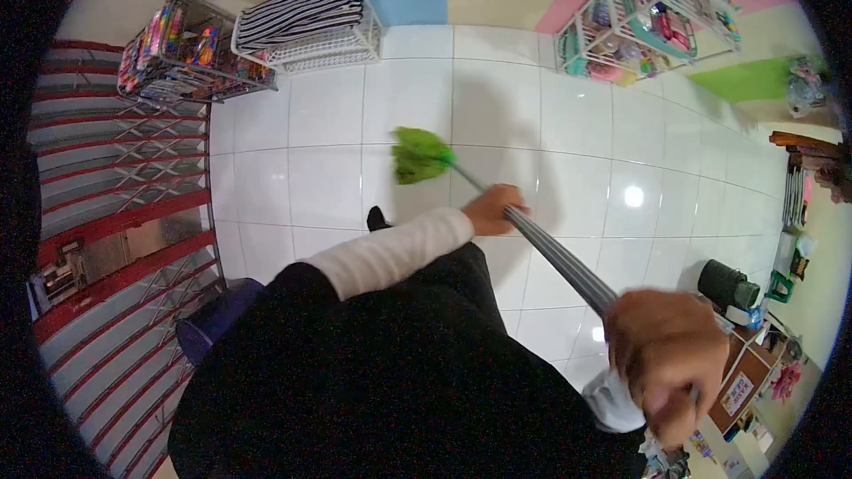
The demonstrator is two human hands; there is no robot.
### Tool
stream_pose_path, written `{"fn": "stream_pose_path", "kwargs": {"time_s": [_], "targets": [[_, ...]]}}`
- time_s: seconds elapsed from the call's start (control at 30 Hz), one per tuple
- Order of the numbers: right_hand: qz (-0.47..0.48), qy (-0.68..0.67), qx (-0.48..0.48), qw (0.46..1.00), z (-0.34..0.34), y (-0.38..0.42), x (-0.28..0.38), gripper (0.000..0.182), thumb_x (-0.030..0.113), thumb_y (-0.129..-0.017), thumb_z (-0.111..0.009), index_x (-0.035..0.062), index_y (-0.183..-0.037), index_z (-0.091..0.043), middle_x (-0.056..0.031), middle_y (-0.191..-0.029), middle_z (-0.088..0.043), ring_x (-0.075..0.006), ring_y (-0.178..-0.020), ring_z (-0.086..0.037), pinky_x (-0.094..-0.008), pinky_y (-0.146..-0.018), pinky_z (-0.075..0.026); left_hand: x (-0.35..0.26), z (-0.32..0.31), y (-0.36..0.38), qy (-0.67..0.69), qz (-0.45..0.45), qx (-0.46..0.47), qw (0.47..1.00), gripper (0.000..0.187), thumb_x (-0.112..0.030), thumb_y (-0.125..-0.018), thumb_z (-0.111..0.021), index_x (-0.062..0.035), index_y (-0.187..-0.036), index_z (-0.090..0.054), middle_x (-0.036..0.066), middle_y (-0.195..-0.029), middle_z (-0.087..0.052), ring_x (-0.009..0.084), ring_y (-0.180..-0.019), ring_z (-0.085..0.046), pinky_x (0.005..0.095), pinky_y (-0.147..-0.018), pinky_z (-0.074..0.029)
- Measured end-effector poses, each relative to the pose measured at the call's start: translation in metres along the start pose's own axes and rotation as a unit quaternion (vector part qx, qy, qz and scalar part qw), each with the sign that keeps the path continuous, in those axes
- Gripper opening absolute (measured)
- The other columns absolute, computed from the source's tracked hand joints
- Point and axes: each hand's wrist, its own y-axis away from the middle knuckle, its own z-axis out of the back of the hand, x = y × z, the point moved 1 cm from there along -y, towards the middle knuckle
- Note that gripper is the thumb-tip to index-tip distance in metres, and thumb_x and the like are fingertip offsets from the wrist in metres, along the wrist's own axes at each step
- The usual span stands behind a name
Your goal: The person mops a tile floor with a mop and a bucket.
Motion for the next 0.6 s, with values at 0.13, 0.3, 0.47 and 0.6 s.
{"fn": "stream_pose_path", "kwargs": {"time_s": [0.13,0.3,0.47,0.6], "targets": [[-0.013,0.151,0.053,0.987,0.015,0.019,0.006,0.024,0.015,-0.059,-0.054,0.0062,-0.045,-0.037,-0.0047,-0.041,-0.034,-0.0229,-0.033,-0.040,-0.0349,-0.035,-0.031,-0.003,-0.090,-0.064,0.012,-0.038,0.074,0.996,0.032,-0.019,-0.073,-0.066,-0.0045,-0.055,-0.044,0.013,-0.061,-0.049,0.0309,-0.062,-0.051,0.0404,-0.059,-0.040],[-0.037,0.210,0.156,0.964,0.026,0.034,-0.031,0.031,0.018,-0.057,-0.060,0.0062,-0.045,-0.035,-0.0066,-0.044,-0.033,-0.0258,-0.039,-0.040,-0.0371,-0.039,-0.029,0.022,-0.135,-0.098,0.030,-0.054,0.137,0.989,0.037,-0.031,-0.071,-0.069,-0.0055,-0.057,-0.045,0.010,-0.059,-0.047,0.0288,-0.061,-0.050,0.0386,-0.060,-0.040],[0.084,0.102,0.100,0.986,0.046,0.048,-0.016,0.036,0.024,-0.069,-0.061,0.0086,-0.044,-0.040,-0.0036,-0.040,-0.038,-0.0198,-0.032,-0.041,-0.0318,-0.034,-0.035,-0.001,-0.134,-0.097,0.025,-0.059,0.107,0.992,0.028,-0.024,-0.067,-0.063,-0.0039,-0.055,-0.049,0.015,-0.059,-0.055,0.0348,-0.066,-0.056,0.0427,-0.063,-0.044],[0.061,0.059,0.140,0.986,0.045,0.037,0.009,0.041,0.031,-0.075,-0.062,0.0048,-0.047,-0.047,-0.0045,-0.045,-0.047,-0.0179,-0.038,-0.051,-0.0296,-0.040,-0.045,-0.036,-0.076,-0.069,0.030,0.044,0.127,0.990,0.020,-0.021,-0.066,-0.060,-0.0029,-0.060,-0.053,0.017,-0.066,-0.057,0.0362,-0.070,-0.056,0.0440,-0.066,-0.044]]}}
